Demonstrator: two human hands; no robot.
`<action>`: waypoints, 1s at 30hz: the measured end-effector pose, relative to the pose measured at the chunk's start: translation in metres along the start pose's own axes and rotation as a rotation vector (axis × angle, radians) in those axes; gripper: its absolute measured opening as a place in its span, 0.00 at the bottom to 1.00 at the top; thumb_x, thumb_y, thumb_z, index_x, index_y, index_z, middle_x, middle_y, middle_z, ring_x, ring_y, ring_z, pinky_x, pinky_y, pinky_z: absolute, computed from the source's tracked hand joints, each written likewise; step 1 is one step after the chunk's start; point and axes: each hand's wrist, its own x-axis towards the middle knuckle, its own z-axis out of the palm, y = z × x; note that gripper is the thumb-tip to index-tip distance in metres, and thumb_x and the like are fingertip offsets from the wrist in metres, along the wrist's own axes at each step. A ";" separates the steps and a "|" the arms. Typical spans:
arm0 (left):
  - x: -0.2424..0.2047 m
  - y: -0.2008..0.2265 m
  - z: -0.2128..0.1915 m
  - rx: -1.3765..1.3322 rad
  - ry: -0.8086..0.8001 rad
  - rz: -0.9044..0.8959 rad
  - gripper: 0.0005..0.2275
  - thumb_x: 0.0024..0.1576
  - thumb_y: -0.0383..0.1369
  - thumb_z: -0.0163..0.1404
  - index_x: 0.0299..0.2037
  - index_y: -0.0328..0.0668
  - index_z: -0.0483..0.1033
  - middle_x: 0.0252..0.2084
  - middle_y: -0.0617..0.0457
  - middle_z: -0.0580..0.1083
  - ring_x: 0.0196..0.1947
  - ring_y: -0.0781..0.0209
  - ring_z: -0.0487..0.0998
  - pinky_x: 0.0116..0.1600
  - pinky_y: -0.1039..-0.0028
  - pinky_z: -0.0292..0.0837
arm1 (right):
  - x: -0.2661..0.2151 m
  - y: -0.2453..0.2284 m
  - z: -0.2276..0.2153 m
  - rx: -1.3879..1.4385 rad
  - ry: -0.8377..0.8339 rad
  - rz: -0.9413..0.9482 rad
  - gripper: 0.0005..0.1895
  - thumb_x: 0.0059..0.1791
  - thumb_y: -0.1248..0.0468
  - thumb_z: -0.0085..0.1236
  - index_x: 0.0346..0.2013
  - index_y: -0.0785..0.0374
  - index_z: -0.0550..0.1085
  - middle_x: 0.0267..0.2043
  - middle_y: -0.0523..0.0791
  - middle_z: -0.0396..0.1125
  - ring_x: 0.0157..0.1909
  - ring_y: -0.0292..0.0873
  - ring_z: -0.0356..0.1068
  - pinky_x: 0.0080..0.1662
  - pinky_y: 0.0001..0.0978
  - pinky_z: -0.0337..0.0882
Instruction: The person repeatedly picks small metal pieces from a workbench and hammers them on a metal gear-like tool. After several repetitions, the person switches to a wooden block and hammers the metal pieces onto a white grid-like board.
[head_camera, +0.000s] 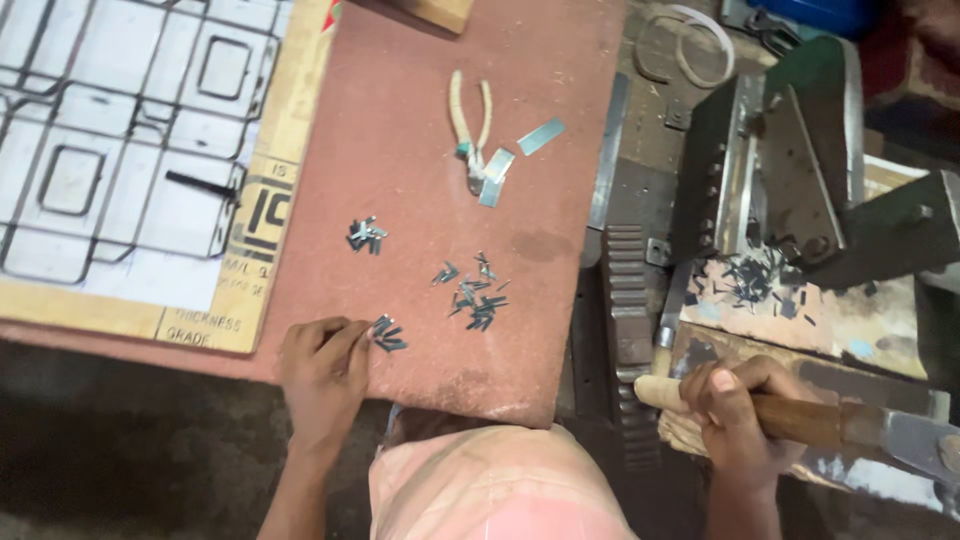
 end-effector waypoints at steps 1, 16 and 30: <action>-0.001 0.000 0.001 0.011 0.002 0.006 0.08 0.49 0.24 0.61 0.39 0.42 0.83 0.39 0.51 0.76 0.43 0.50 0.74 0.48 0.61 0.69 | 0.001 0.000 -0.001 -0.023 -0.008 0.000 0.11 0.55 0.73 0.50 0.29 0.65 0.63 0.17 0.43 0.58 0.19 0.33 0.57 0.27 0.30 0.61; 0.008 -0.020 0.020 0.012 0.049 -0.063 0.04 0.53 0.27 0.60 0.37 0.42 0.83 0.35 0.51 0.78 0.37 0.49 0.74 0.46 0.61 0.69 | 0.001 0.001 0.004 -0.133 -0.039 -0.045 0.12 0.55 0.75 0.50 0.27 0.67 0.64 0.19 0.44 0.60 0.21 0.35 0.60 0.28 0.30 0.62; 0.006 -0.022 0.004 0.018 -0.025 -0.089 0.11 0.49 0.30 0.62 0.41 0.40 0.83 0.39 0.50 0.77 0.43 0.47 0.73 0.50 0.60 0.68 | 0.002 -0.010 0.009 -0.097 0.090 -0.082 0.15 0.53 0.76 0.46 0.22 0.64 0.60 0.15 0.41 0.53 0.15 0.32 0.53 0.24 0.33 0.59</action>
